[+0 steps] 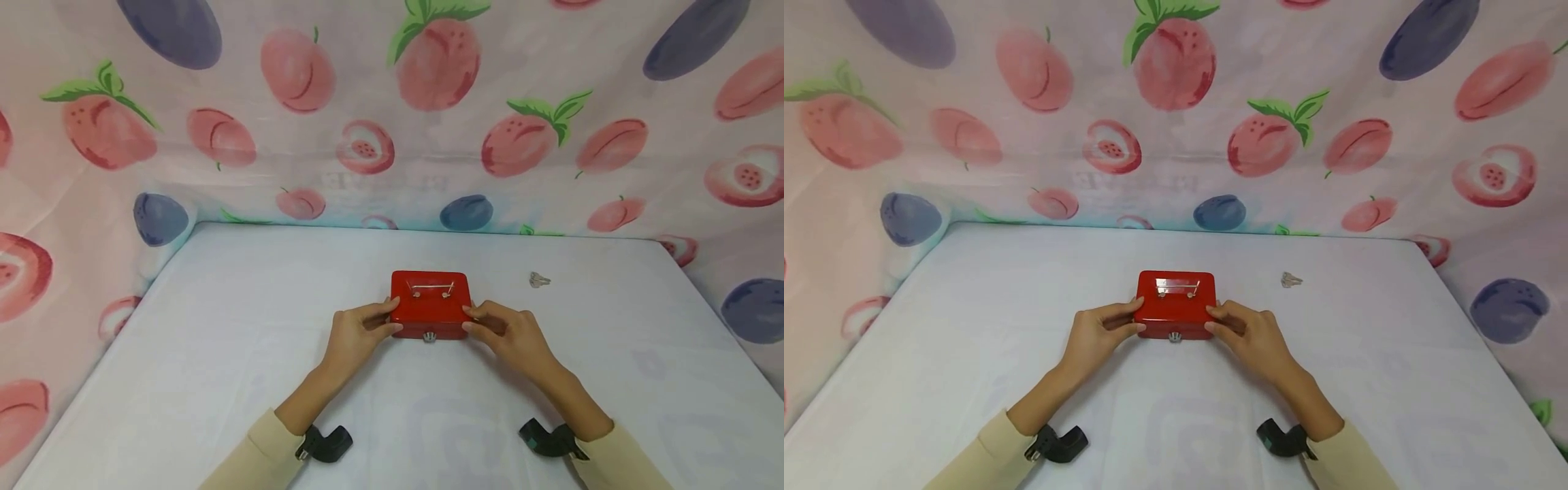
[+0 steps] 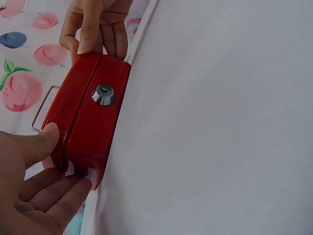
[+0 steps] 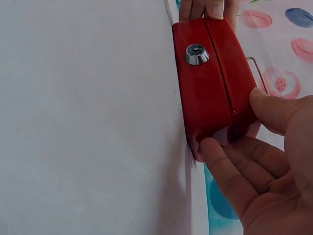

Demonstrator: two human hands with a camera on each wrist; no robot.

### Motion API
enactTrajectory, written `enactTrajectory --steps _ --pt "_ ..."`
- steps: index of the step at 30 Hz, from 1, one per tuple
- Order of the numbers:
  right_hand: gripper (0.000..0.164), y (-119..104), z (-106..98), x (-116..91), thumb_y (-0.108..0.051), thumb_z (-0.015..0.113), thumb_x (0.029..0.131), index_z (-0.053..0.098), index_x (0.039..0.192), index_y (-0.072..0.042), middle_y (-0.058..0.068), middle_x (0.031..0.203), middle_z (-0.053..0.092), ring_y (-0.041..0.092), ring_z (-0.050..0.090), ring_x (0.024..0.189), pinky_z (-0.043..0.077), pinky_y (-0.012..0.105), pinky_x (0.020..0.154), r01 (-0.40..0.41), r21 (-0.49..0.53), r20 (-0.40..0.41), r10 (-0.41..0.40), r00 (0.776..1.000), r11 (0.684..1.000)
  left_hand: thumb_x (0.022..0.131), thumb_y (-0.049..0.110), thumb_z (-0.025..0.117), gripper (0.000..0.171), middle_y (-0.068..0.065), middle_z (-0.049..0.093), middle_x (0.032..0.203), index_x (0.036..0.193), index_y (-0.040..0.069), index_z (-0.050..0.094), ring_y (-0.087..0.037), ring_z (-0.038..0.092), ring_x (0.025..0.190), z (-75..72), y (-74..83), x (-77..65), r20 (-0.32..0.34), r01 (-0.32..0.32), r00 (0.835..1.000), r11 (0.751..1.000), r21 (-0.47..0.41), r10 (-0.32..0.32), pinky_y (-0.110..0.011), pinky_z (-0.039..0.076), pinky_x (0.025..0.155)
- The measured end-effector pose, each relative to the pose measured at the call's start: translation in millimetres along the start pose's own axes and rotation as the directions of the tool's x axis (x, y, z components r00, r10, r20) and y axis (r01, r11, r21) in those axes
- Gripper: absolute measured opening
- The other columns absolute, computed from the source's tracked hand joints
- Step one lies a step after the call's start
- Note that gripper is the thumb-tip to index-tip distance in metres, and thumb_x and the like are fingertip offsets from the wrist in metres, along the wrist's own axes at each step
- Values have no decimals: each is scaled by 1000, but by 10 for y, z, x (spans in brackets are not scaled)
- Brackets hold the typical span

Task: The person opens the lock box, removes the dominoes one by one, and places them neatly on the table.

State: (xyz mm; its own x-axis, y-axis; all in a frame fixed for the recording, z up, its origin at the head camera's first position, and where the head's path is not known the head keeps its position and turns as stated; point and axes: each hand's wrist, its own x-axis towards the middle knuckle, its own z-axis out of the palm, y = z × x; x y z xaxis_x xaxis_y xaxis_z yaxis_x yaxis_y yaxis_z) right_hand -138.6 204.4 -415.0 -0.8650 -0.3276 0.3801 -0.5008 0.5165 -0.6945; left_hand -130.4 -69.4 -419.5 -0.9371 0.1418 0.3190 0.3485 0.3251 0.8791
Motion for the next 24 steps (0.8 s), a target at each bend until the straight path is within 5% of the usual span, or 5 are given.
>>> enactTrajectory --steps 7,17,24 --pt "25 -39 -15 -56 -9 78 80 72 104 -13 5 104 71 20 69 91 55 34 77 -5 -37 16 6 1000 999 77 5 79 44 -11 66 116 119 6 68 -20 65 103 -20 17 -60 12 14 1000 1000 -1 -14 -29 53 79" --pt "23 -89 -28 -119 -4 78 78 71 99 -12 6 103 71 20 69 90 52 20 77 47 19 22 -48 999 999 77 5 79 43 -9 66 117 119 7 68 -17 63 105 -45 75 -126 47 50 998 999 -9 -49 -27 53 79" --pt "28 -117 -41 -155 -3 79 76 72 102 -11 4 100 72 19 69 90 53 20 76 78 2 33 -78 996 997 77 5 79 42 -7 67 115 118 6 68 -13 62 106 -58 89 -168 61 69 996 998 -15 -67 -26 53 79"
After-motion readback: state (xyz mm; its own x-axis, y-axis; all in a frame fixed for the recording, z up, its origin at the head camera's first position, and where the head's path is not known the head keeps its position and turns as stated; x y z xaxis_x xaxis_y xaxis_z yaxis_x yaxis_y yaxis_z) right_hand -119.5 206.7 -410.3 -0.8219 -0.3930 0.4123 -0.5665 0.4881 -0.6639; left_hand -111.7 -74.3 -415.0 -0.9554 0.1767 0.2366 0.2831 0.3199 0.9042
